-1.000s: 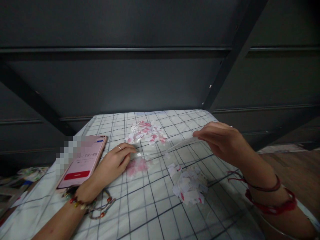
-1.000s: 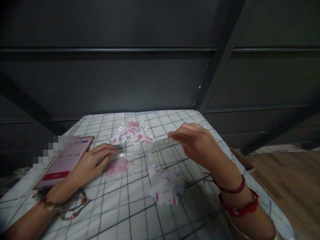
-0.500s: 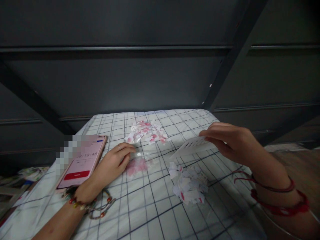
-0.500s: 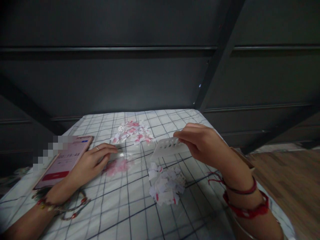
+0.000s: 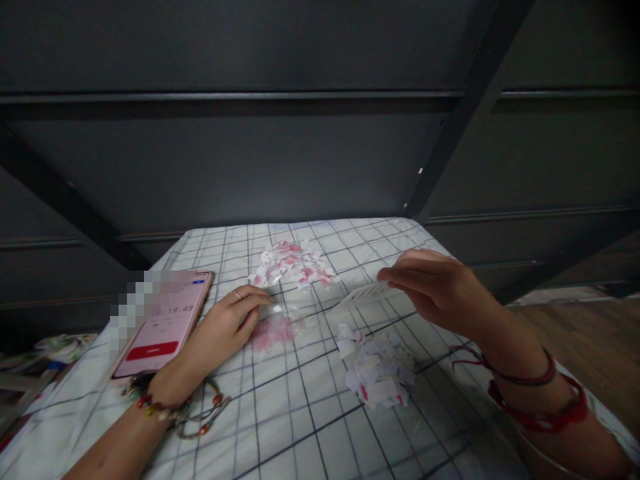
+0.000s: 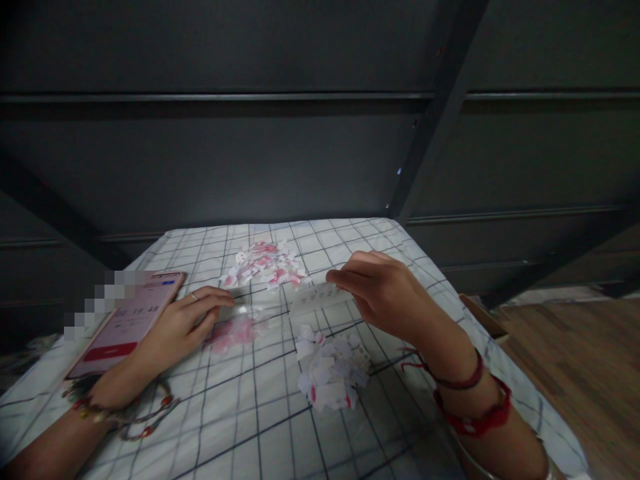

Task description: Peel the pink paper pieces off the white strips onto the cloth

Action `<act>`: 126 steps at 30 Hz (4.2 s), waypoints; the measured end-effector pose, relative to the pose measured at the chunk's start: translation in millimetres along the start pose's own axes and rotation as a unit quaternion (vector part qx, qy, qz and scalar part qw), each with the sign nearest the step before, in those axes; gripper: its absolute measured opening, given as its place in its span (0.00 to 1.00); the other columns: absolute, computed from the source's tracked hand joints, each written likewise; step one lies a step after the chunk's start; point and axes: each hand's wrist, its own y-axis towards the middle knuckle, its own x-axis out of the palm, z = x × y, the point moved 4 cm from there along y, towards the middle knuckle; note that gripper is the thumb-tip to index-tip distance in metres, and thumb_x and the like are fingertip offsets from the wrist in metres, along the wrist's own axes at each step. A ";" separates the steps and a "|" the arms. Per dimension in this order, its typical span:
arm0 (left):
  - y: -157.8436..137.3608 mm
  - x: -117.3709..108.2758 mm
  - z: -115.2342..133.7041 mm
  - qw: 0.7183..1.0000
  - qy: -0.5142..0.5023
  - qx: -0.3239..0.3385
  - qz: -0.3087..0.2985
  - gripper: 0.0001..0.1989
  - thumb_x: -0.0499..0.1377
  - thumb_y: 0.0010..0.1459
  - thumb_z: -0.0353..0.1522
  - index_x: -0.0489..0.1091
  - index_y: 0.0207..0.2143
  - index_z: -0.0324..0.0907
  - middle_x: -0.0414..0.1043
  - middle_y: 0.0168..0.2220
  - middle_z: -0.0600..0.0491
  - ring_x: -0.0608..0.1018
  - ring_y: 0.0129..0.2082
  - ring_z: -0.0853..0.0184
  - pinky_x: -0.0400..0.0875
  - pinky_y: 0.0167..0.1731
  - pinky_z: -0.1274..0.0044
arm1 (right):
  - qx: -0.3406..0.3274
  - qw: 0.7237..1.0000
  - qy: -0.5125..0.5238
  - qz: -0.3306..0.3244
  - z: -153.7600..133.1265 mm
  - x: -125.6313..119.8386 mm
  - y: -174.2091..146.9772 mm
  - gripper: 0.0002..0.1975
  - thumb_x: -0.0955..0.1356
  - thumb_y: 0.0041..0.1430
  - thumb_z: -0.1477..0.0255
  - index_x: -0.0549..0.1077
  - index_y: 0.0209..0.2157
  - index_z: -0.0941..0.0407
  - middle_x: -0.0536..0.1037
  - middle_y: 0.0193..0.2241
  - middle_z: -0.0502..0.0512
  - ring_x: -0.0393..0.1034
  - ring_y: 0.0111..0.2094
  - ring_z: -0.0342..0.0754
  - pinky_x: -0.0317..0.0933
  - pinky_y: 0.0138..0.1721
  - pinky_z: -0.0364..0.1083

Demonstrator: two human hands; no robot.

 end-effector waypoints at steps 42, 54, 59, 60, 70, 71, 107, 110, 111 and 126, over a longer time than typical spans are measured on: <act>-2.0 -0.9 -2.7 1.000 -0.017 -0.017 -0.008 0.17 0.43 0.58 0.27 0.71 0.38 0.40 0.74 0.40 0.49 0.75 0.44 0.65 0.70 0.47 0.70 | -0.041 0.998 0.027 0.034 -12.3 3.6 6.5 0.12 0.61 0.58 0.84 0.72 0.35 0.56 0.76 0.26 0.51 0.67 0.28 0.42 0.62 0.30 0.44; -0.9 -3.2 -2.3 1.000 -0.021 -0.015 -0.012 0.16 0.44 0.58 0.26 0.71 0.38 0.40 0.74 0.40 0.49 0.75 0.44 0.64 0.70 0.46 0.69 | -0.043 0.996 -0.003 0.076 -20.6 7.3 8.4 0.14 0.61 0.57 0.83 0.73 0.39 0.53 0.78 0.29 0.51 0.70 0.33 0.44 0.65 0.35 0.45; -1.9 -1.2 -4.5 0.999 -0.026 -0.020 -0.010 0.16 0.44 0.59 0.27 0.71 0.38 0.41 0.74 0.41 0.50 0.75 0.44 0.65 0.70 0.48 0.68 | 0.055 0.994 -0.097 0.011 16.4 3.8 -8.1 0.17 0.59 0.53 0.85 0.72 0.37 0.54 0.75 0.26 0.52 0.68 0.28 0.46 0.62 0.30 0.46; -1.9 -0.9 -4.5 0.999 -0.025 -0.019 -0.010 0.16 0.44 0.59 0.27 0.71 0.38 0.41 0.74 0.41 0.50 0.75 0.44 0.65 0.70 0.48 0.68 | 0.063 0.991 -0.114 -0.007 20.6 4.8 -9.8 0.17 0.59 0.52 0.85 0.73 0.36 0.55 0.75 0.26 0.52 0.68 0.28 0.46 0.61 0.30 0.46; -1.2 0.2 -4.6 0.999 -0.030 -0.019 -0.018 0.17 0.44 0.59 0.27 0.72 0.39 0.41 0.74 0.41 0.49 0.74 0.45 0.64 0.70 0.48 0.67 | 0.003 0.999 -0.054 0.004 5.5 9.8 -4.9 0.15 0.60 0.56 0.83 0.72 0.39 0.54 0.74 0.26 0.51 0.65 0.27 0.43 0.61 0.29 0.44; -1.3 0.2 -4.9 0.999 -0.029 -0.020 -0.017 0.16 0.45 0.59 0.27 0.72 0.39 0.41 0.74 0.41 0.49 0.74 0.45 0.64 0.70 0.48 0.67 | 0.004 0.999 -0.053 0.011 7.0 7.6 -6.2 0.16 0.59 0.55 0.83 0.71 0.39 0.54 0.75 0.27 0.51 0.66 0.28 0.44 0.62 0.30 0.44; -1.2 -1.9 -3.6 0.999 -0.021 -0.017 -0.016 0.16 0.44 0.59 0.27 0.71 0.37 0.41 0.74 0.40 0.50 0.74 0.44 0.65 0.70 0.47 0.69 | -0.050 0.998 0.014 0.030 -16.8 14.7 7.9 0.13 0.60 0.59 0.83 0.74 0.36 0.57 0.75 0.25 0.51 0.64 0.28 0.42 0.61 0.29 0.43; -1.2 -1.7 -3.6 1.000 -0.019 -0.016 -0.017 0.16 0.44 0.59 0.27 0.71 0.37 0.41 0.74 0.40 0.50 0.75 0.44 0.66 0.70 0.47 0.71 | -0.068 0.997 0.017 0.040 -29.0 17.1 14.2 0.12 0.60 0.60 0.82 0.73 0.35 0.58 0.76 0.26 0.51 0.66 0.30 0.42 0.63 0.33 0.43; -1.1 -1.6 -3.4 1.000 -0.018 -0.015 -0.018 0.16 0.43 0.59 0.27 0.70 0.37 0.41 0.74 0.41 0.50 0.74 0.44 0.66 0.70 0.47 0.71 | -0.075 0.996 0.015 0.043 -32.5 17.5 15.6 0.11 0.60 0.60 0.82 0.73 0.35 0.58 0.76 0.26 0.51 0.66 0.30 0.42 0.63 0.33 0.43; -1.1 0.0 -4.2 1.000 -0.018 -0.018 -0.019 0.17 0.43 0.60 0.28 0.71 0.38 0.39 0.74 0.40 0.48 0.75 0.44 0.65 0.70 0.46 0.69 | -0.036 0.999 0.008 0.019 -3.3 7.2 0.9 0.13 0.61 0.58 0.83 0.73 0.37 0.54 0.75 0.26 0.49 0.66 0.28 0.42 0.61 0.30 0.44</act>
